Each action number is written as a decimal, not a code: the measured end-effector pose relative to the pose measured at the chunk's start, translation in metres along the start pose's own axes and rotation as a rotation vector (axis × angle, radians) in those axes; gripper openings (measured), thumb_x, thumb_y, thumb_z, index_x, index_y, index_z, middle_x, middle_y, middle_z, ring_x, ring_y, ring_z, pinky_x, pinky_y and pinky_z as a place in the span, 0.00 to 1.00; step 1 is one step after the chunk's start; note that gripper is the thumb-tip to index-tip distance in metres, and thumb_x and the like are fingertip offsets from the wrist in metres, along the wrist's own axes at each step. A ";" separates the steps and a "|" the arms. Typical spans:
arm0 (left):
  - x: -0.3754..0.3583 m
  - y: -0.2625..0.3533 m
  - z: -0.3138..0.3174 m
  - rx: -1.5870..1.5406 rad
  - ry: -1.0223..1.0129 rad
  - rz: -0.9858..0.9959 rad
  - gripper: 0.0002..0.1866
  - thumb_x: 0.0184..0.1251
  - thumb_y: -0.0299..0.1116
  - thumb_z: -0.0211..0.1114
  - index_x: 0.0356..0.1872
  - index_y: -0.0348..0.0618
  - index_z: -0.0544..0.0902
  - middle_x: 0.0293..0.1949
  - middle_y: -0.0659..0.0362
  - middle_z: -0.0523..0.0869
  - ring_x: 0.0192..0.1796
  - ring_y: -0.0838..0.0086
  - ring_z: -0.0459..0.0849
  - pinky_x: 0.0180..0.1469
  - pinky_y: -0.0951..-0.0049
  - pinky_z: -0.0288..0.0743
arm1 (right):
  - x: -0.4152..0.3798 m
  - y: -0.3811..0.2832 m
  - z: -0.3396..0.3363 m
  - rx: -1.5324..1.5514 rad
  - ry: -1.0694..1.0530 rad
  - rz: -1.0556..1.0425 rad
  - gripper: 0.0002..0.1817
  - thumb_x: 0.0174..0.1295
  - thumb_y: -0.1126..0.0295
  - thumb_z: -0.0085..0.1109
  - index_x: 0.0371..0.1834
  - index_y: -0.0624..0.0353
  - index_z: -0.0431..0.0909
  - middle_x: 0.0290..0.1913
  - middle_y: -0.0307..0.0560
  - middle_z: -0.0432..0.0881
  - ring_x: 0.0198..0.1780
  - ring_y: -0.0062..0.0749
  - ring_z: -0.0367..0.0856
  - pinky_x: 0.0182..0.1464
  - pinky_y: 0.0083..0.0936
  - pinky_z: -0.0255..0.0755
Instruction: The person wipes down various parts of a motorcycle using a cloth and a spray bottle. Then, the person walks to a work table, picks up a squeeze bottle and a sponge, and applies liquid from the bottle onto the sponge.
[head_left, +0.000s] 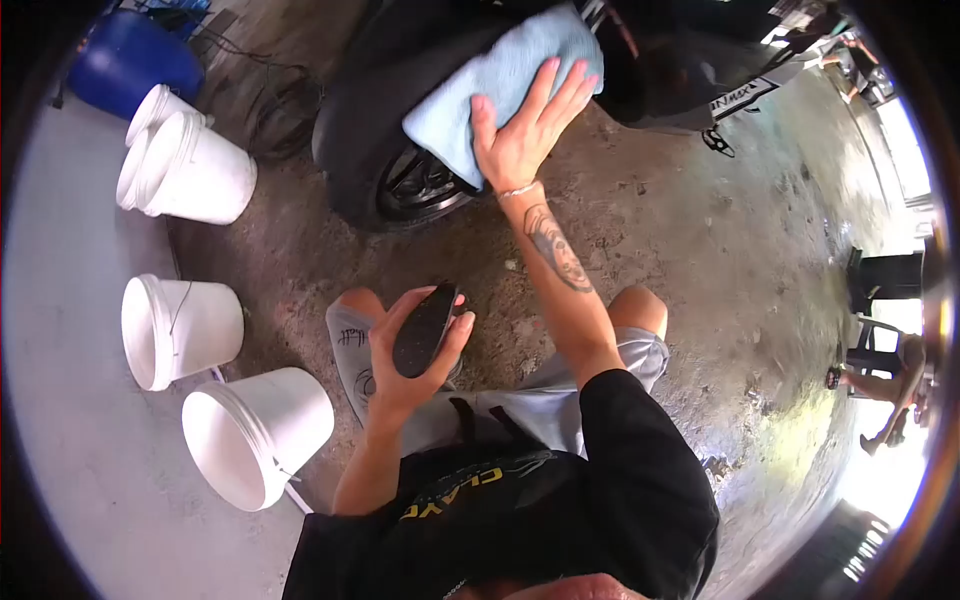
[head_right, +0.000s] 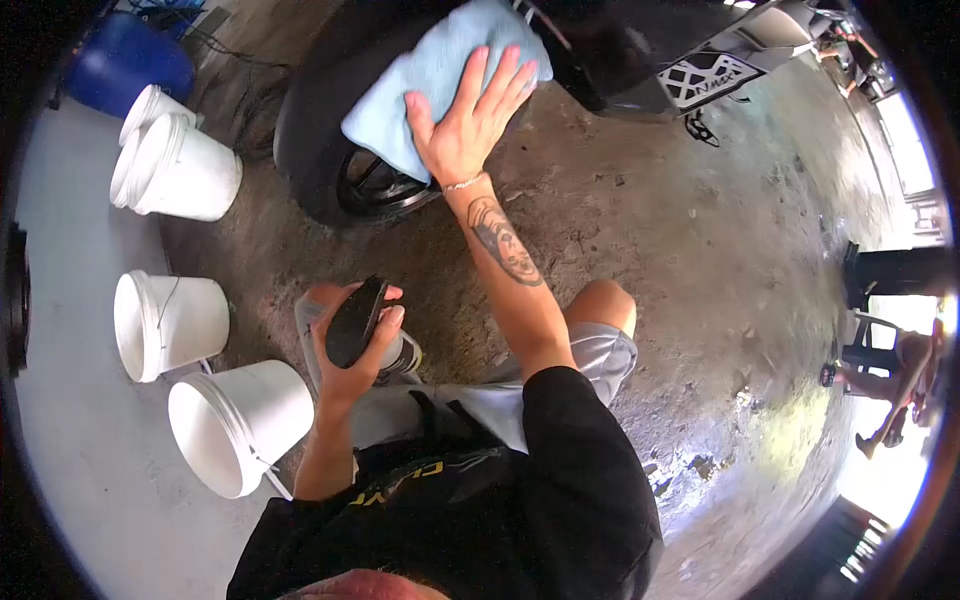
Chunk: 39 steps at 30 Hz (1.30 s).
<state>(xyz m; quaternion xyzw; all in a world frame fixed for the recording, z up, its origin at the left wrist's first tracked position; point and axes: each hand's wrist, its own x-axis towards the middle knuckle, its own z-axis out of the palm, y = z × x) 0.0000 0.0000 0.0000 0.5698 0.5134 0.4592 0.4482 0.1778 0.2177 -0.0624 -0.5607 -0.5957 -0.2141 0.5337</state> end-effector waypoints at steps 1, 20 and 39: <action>-0.004 0.004 0.001 0.016 -0.019 0.012 0.11 0.62 0.26 0.74 0.44 0.34 0.85 0.37 0.58 0.88 0.34 0.80 0.87 0.37 0.80 0.78 | -0.022 -0.002 0.001 0.042 0.013 0.022 0.57 0.63 0.44 0.63 0.81 0.66 0.40 0.81 0.75 0.34 0.79 0.77 0.37 0.77 0.65 0.35; -0.010 -0.010 -0.009 0.020 0.032 0.086 0.12 0.61 0.27 0.75 0.43 0.33 0.84 0.35 0.58 0.87 0.34 0.82 0.86 0.37 0.81 0.77 | 0.058 -0.005 -0.011 0.089 0.116 -0.039 0.40 0.74 0.53 0.49 0.80 0.66 0.48 0.78 0.77 0.46 0.78 0.75 0.43 0.77 0.59 0.41; -0.016 -0.022 -0.019 0.076 -0.003 -0.003 0.13 0.64 0.28 0.72 0.47 0.35 0.86 0.41 0.57 0.90 0.38 0.80 0.87 0.43 0.79 0.79 | -0.200 0.009 0.047 0.155 -0.277 0.228 0.47 0.63 0.69 0.61 0.74 0.83 0.40 0.72 0.94 0.44 0.74 0.87 0.48 0.76 0.61 0.48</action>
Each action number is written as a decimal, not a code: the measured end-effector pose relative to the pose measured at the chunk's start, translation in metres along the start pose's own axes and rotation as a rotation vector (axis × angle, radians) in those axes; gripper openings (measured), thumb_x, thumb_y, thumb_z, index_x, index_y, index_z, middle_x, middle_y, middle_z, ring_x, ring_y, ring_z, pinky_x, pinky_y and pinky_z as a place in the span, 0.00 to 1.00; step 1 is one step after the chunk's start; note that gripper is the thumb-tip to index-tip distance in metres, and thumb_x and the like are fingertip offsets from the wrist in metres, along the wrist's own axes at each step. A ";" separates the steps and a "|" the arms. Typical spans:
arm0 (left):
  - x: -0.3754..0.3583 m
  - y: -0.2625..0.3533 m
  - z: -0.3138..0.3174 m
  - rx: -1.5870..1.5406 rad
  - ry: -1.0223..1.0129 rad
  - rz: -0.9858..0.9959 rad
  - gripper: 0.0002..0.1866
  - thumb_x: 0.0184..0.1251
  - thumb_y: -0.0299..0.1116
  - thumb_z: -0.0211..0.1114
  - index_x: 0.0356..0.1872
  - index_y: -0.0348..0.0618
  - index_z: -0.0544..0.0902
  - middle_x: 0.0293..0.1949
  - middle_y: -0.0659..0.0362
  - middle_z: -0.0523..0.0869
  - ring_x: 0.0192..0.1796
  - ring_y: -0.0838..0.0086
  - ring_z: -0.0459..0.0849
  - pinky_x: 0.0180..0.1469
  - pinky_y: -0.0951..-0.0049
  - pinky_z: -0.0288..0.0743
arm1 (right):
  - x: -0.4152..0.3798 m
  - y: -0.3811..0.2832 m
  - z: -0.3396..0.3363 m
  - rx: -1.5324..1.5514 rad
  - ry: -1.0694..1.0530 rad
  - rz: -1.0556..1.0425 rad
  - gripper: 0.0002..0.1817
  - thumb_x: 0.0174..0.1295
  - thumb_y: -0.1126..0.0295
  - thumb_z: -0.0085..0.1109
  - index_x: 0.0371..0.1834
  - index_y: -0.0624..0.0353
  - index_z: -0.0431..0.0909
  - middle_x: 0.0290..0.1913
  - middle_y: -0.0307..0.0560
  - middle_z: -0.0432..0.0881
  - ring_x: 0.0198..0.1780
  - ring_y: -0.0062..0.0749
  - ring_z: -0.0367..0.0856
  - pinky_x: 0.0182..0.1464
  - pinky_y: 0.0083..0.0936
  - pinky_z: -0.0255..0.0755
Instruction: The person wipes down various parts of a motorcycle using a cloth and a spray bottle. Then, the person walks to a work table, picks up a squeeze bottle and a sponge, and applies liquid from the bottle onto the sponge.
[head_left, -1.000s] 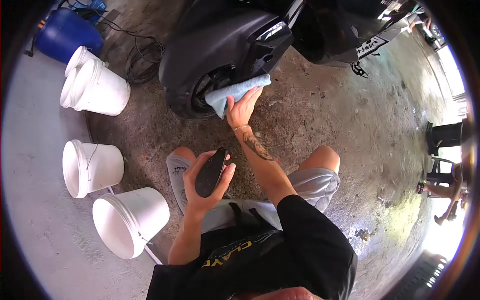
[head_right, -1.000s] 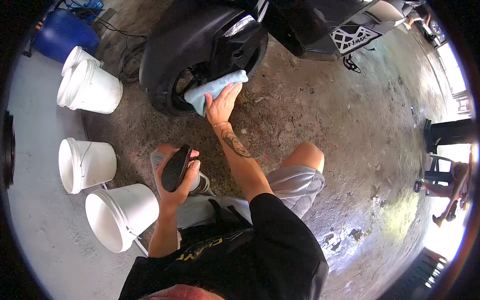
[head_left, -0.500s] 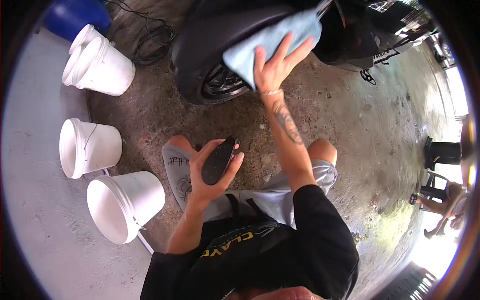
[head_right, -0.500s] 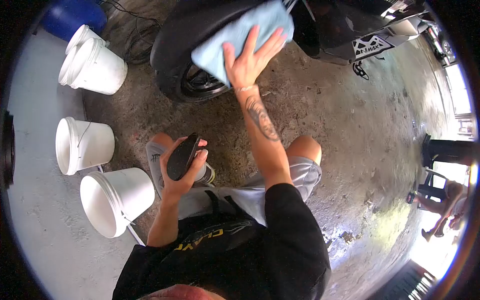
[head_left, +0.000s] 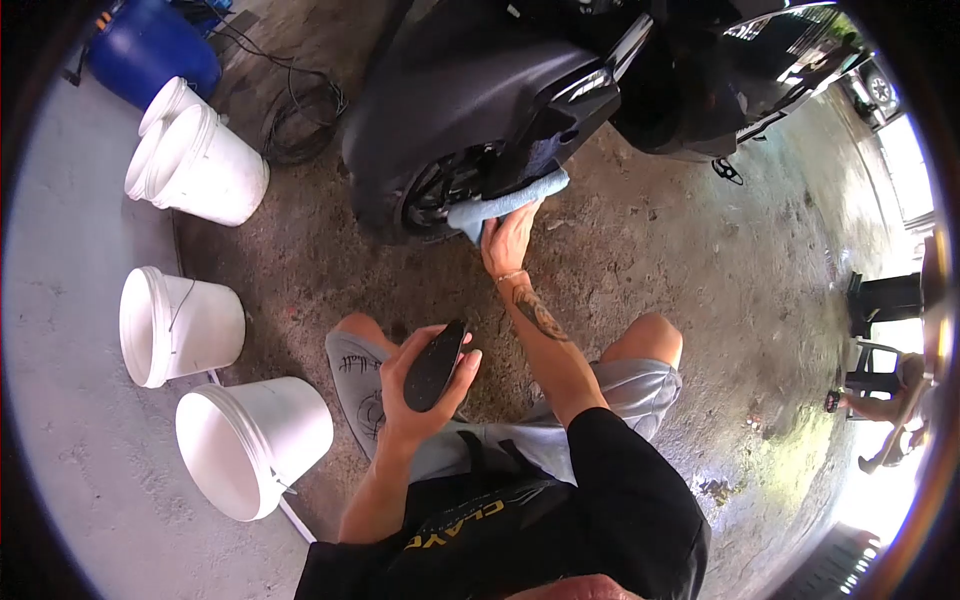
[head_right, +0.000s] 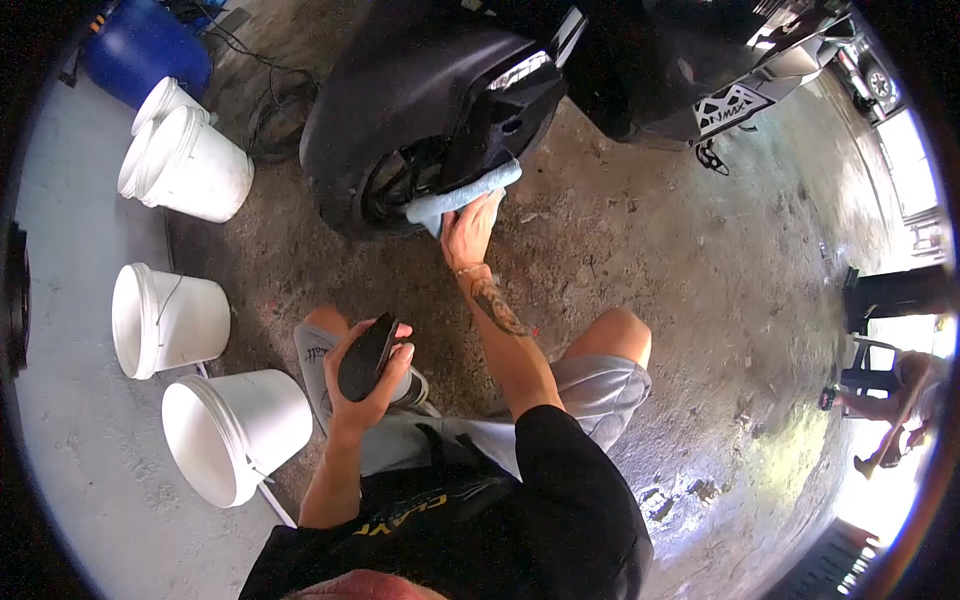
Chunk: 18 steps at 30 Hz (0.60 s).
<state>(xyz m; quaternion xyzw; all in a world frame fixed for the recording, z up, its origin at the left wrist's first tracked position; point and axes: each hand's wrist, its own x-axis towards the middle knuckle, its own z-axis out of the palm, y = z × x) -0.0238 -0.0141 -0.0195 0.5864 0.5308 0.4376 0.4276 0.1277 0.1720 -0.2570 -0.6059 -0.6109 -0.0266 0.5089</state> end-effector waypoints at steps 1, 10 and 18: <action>0.001 0.000 -0.001 -0.004 -0.001 0.015 0.13 0.64 0.28 0.72 0.47 0.35 0.86 0.41 0.57 0.90 0.38 0.80 0.87 0.43 0.79 0.79 | 0.009 -0.003 -0.004 0.028 0.016 -0.036 0.49 0.63 0.67 0.61 0.76 0.81 0.38 0.73 0.93 0.43 0.74 0.87 0.47 0.76 0.62 0.47; 0.016 0.001 0.008 -0.070 0.022 -0.009 0.12 0.60 0.27 0.75 0.43 0.34 0.85 0.33 0.60 0.87 0.33 0.84 0.85 0.35 0.82 0.76 | 0.180 -0.057 -0.092 0.018 0.330 -0.246 0.43 0.69 0.56 0.46 0.81 0.66 0.44 0.79 0.78 0.39 0.79 0.81 0.36 0.77 0.66 0.33; 0.020 -0.026 0.004 -0.049 -0.073 -0.080 0.14 0.63 0.26 0.72 0.49 0.35 0.85 0.42 0.57 0.91 0.40 0.81 0.87 0.45 0.78 0.79 | 0.204 -0.057 -0.097 0.080 0.447 -0.255 0.43 0.73 0.44 0.43 0.81 0.64 0.50 0.79 0.72 0.47 0.79 0.73 0.44 0.79 0.58 0.38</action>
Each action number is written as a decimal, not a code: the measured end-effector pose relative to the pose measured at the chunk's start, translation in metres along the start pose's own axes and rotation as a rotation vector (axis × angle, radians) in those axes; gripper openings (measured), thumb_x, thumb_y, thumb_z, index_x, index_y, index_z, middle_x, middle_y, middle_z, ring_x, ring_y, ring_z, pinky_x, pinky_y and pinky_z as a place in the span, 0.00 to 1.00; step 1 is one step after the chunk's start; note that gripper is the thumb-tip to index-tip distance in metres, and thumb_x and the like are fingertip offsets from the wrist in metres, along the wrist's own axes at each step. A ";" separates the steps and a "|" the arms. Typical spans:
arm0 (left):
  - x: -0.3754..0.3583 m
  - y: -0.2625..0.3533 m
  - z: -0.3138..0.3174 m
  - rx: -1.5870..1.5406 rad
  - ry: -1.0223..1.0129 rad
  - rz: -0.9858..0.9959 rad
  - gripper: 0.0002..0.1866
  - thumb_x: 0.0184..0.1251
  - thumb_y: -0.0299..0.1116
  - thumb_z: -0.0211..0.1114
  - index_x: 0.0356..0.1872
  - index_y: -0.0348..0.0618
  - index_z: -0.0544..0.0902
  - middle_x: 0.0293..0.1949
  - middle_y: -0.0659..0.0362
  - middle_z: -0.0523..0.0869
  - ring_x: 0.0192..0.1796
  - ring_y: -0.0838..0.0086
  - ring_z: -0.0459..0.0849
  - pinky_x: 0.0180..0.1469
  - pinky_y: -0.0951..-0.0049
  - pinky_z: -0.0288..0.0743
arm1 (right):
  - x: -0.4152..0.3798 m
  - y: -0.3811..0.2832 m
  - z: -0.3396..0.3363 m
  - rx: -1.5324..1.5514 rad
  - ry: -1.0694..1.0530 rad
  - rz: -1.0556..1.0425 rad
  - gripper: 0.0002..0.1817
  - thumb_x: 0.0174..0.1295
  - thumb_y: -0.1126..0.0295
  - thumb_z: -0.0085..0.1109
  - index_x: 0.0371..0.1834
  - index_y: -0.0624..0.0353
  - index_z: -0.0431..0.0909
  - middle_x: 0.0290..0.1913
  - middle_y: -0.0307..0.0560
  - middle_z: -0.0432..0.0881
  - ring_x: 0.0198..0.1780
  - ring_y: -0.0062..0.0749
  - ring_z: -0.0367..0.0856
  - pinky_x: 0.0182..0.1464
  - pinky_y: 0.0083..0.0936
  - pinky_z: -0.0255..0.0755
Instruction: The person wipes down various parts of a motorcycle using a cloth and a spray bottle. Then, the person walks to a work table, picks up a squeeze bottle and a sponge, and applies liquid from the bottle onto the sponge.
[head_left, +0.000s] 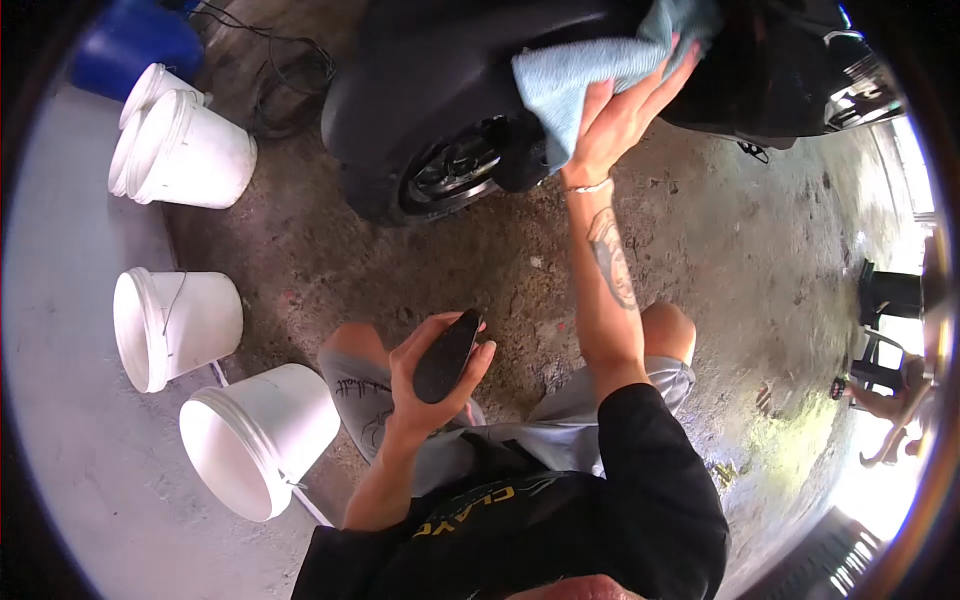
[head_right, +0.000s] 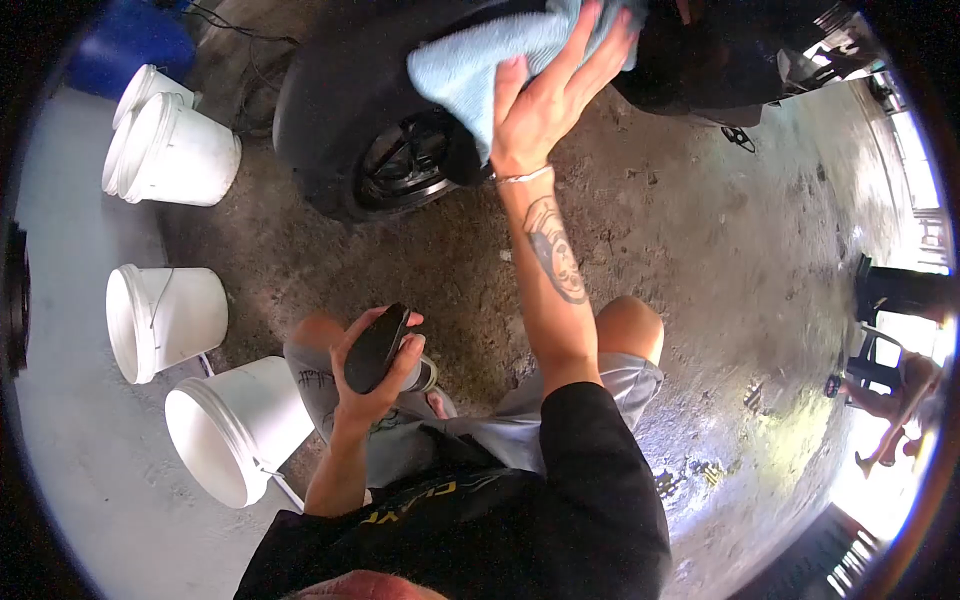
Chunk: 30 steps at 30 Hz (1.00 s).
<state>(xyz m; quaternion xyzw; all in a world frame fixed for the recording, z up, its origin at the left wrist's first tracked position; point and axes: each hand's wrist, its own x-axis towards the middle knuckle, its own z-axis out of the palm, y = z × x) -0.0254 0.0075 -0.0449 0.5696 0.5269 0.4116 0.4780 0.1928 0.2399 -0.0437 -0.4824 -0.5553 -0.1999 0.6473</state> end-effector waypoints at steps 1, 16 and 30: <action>0.002 -0.003 0.001 -0.008 -0.005 -0.001 0.14 0.63 0.26 0.72 0.49 0.35 0.85 0.42 0.57 0.91 0.40 0.81 0.87 0.45 0.78 0.79 | -0.012 -0.003 0.001 -0.006 0.011 0.009 0.44 0.73 0.44 0.43 0.81 0.65 0.47 0.80 0.73 0.43 0.80 0.73 0.41 0.79 0.57 0.38; -0.008 0.007 0.009 -0.042 -0.057 0.021 0.12 0.63 0.26 0.71 0.46 0.33 0.85 0.42 0.55 0.90 0.41 0.77 0.87 0.47 0.76 0.81 | -0.217 -0.044 0.005 -0.050 -0.324 0.500 0.43 0.68 0.74 0.52 0.79 0.76 0.37 0.78 0.81 0.43 0.79 0.75 0.44 0.80 0.48 0.43; -0.020 0.074 0.012 -0.131 0.036 0.163 0.13 0.62 0.22 0.70 0.48 0.32 0.84 0.42 0.53 0.89 0.43 0.74 0.88 0.47 0.73 0.81 | -0.148 -0.124 -0.118 0.726 -0.293 1.231 0.29 0.81 0.61 0.39 0.79 0.64 0.54 0.68 0.50 0.71 0.61 0.32 0.72 0.67 0.30 0.63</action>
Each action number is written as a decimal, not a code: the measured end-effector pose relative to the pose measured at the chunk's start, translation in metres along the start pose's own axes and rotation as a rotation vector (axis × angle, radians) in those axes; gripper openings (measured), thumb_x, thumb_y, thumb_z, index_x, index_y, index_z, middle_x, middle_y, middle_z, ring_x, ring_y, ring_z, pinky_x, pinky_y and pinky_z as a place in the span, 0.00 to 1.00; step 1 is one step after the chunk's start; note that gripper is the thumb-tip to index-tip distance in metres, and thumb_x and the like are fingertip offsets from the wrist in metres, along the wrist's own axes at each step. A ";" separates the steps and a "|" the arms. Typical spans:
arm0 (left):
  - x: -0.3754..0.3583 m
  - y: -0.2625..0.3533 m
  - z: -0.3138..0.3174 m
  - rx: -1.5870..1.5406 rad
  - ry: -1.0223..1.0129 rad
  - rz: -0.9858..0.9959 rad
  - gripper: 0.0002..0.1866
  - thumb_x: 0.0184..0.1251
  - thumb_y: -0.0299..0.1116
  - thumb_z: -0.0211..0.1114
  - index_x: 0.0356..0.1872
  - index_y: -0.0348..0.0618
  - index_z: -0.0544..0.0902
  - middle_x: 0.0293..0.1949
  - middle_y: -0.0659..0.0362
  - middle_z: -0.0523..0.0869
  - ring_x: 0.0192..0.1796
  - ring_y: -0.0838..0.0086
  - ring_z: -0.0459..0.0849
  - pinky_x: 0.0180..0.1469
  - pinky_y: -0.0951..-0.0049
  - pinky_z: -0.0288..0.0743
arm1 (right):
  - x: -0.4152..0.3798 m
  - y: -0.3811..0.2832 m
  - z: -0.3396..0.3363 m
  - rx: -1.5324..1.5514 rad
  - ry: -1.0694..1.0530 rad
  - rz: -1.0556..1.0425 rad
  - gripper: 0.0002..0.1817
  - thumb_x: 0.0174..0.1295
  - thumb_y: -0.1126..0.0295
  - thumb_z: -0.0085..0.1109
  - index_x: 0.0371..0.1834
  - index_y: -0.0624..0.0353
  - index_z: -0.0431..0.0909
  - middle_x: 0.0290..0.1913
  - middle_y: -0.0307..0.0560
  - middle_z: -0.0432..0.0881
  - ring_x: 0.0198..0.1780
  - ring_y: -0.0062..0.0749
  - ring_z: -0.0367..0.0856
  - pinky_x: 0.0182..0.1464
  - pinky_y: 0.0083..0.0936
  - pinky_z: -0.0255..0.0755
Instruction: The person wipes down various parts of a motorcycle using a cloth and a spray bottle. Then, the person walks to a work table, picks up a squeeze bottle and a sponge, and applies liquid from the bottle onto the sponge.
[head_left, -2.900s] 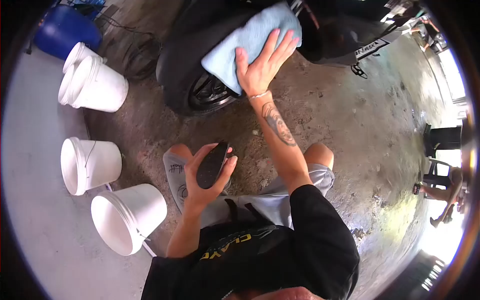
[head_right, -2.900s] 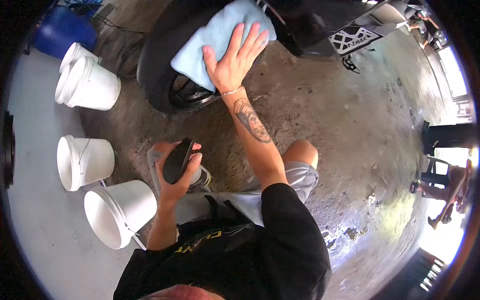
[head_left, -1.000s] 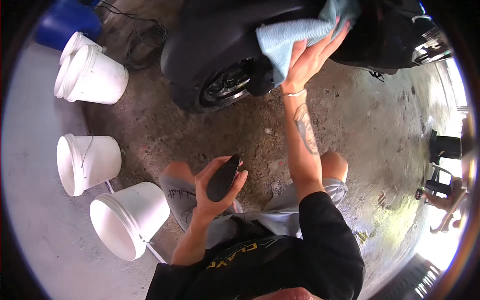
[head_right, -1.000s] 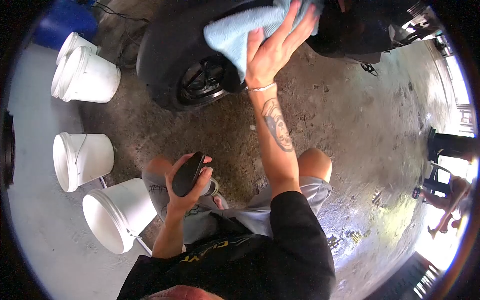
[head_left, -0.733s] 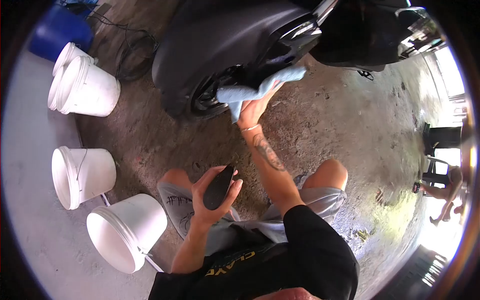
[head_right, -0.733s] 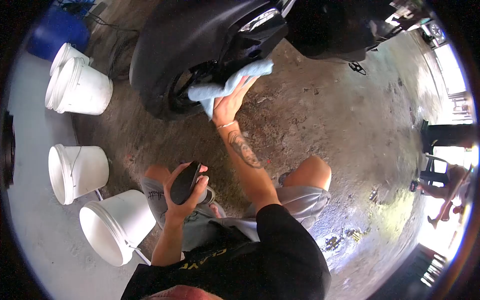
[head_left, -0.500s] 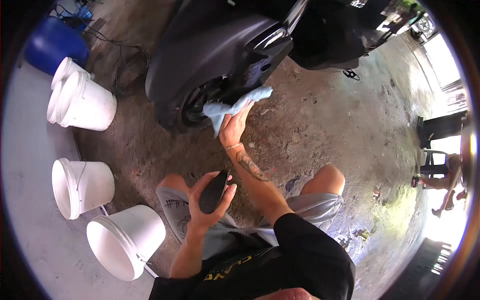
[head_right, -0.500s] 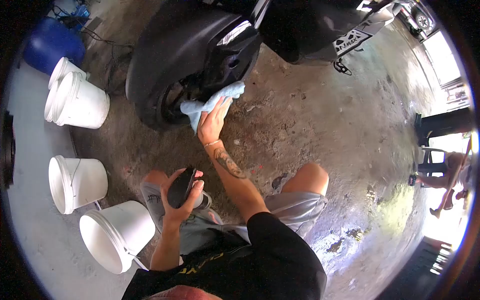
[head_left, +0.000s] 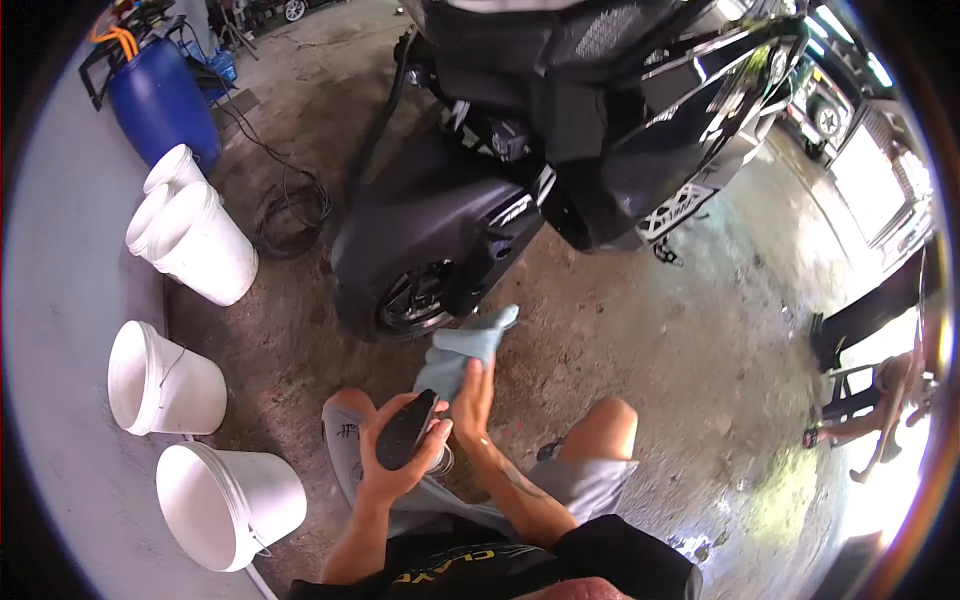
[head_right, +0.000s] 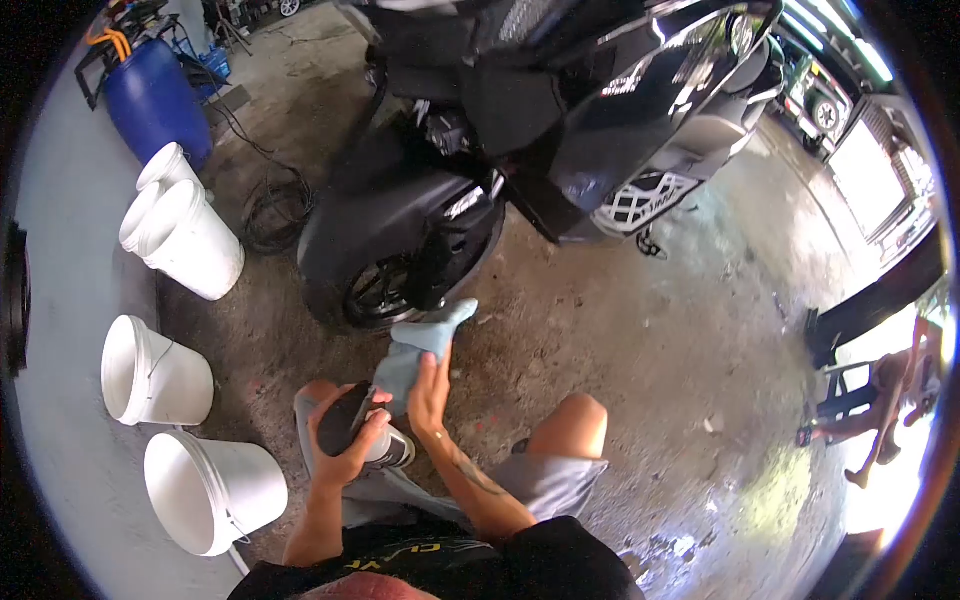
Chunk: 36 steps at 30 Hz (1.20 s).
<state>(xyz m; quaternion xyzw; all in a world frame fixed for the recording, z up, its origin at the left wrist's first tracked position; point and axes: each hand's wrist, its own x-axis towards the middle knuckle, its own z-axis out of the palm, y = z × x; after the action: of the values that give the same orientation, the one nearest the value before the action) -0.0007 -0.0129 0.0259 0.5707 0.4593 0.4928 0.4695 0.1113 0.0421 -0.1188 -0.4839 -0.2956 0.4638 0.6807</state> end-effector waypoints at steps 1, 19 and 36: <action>0.001 0.009 0.000 -0.082 0.041 0.036 0.13 0.61 0.23 0.71 0.46 0.33 0.84 0.41 0.55 0.90 0.41 0.78 0.88 0.46 0.77 0.80 | 0.001 -0.015 -0.012 -0.028 0.039 -0.051 0.28 0.80 0.54 0.41 0.75 0.60 0.62 0.66 0.47 0.73 0.64 0.34 0.71 0.69 0.33 0.62; 0.045 0.018 0.003 -0.077 0.043 0.118 0.11 0.61 0.25 0.74 0.43 0.37 0.86 0.35 0.62 0.90 0.36 0.84 0.87 0.41 0.80 0.79 | 0.003 -0.137 -0.120 -0.610 -0.344 0.126 0.28 0.63 0.64 0.70 0.64 0.64 0.73 0.47 0.48 0.84 0.41 0.32 0.85 0.44 0.29 0.81; 0.090 -0.061 0.030 -0.048 -0.291 0.183 0.14 0.62 0.39 0.75 0.42 0.41 0.87 0.31 0.58 0.89 0.33 0.76 0.88 0.36 0.73 0.80 | 0.123 -0.392 0.049 -2.054 -0.144 -1.615 0.31 0.63 0.55 0.66 0.69 0.50 0.73 0.79 0.53 0.59 0.77 0.64 0.55 0.72 0.66 0.53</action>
<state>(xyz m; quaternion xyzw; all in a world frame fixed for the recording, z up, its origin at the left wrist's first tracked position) 0.0334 0.0815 -0.0253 0.6641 0.3206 0.4566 0.4977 0.2532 0.1338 0.2587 -0.4408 -0.7528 -0.4837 0.0706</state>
